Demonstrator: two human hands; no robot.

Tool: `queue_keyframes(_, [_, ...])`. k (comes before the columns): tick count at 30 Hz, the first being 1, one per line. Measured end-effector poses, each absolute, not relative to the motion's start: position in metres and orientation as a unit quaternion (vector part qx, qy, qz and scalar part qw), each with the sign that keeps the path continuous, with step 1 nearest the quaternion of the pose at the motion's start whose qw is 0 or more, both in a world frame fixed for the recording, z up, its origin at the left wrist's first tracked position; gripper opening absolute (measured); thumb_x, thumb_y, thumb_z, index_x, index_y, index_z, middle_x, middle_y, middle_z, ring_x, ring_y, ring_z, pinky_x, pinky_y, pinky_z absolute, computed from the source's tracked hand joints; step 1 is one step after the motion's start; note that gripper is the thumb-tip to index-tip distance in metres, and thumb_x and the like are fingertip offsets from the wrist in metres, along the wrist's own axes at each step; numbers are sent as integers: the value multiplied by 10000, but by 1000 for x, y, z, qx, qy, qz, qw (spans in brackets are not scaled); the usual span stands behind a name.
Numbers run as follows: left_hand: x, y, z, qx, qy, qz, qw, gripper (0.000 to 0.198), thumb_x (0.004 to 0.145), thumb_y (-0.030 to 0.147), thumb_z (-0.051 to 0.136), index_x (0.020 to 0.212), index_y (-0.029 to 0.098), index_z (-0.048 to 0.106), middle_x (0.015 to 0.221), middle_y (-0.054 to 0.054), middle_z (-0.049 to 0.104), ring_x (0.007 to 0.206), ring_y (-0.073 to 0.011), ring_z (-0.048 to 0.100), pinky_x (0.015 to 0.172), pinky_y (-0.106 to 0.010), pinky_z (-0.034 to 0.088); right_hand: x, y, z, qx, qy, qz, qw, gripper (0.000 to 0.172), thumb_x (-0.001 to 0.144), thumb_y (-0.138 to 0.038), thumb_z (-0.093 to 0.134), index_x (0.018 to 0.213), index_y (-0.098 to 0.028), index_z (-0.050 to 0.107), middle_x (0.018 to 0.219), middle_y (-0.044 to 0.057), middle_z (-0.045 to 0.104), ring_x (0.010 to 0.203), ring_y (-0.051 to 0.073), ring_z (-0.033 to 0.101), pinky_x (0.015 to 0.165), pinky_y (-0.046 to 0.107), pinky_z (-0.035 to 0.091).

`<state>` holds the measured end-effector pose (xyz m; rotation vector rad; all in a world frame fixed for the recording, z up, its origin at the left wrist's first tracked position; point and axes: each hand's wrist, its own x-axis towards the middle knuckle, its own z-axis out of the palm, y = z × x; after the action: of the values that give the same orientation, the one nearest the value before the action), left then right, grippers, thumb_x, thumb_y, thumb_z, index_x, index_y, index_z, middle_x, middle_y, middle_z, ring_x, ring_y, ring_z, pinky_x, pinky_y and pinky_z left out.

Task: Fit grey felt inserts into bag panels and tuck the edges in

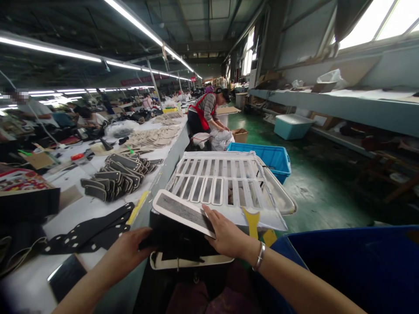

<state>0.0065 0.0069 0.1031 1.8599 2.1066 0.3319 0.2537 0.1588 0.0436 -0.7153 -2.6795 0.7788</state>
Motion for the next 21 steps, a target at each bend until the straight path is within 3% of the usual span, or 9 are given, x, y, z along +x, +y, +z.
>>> queue_keyframes(5, [7, 15, 90, 651, 749, 76, 95, 140, 847, 190, 441, 847, 181, 582, 877, -42, 633, 840, -198, 605, 701, -272, 414, 251, 164, 34, -238, -935, 207, 160, 844, 695, -182, 552, 1434, -145, 145, 1390, 126, 328, 1253, 232, 338, 1057, 384, 304])
queue_keyframes(12, [13, 19, 102, 642, 766, -31, 21, 237, 855, 170, 414, 1011, 186, 592, 997, -69, 628, 934, -228, 587, 800, -318, 429, 240, 163, 24, -254, -933, 184, 177, 802, 724, -209, 531, 1427, -126, 153, 1360, 136, 345, 1216, 242, 361, 1029, 386, 328])
queue_keyframes(21, [31, 16, 51, 700, 707, -29, 98, 232, 823, 186, 505, 1015, 180, 634, 1047, -89, 631, 1028, -272, 525, 861, -370, 401, 266, 164, 12, -229, -956, 45, 175, 916, 613, -171, 609, 1433, -195, 202, 1384, 138, 322, 1176, 336, 369, 977, 496, 302])
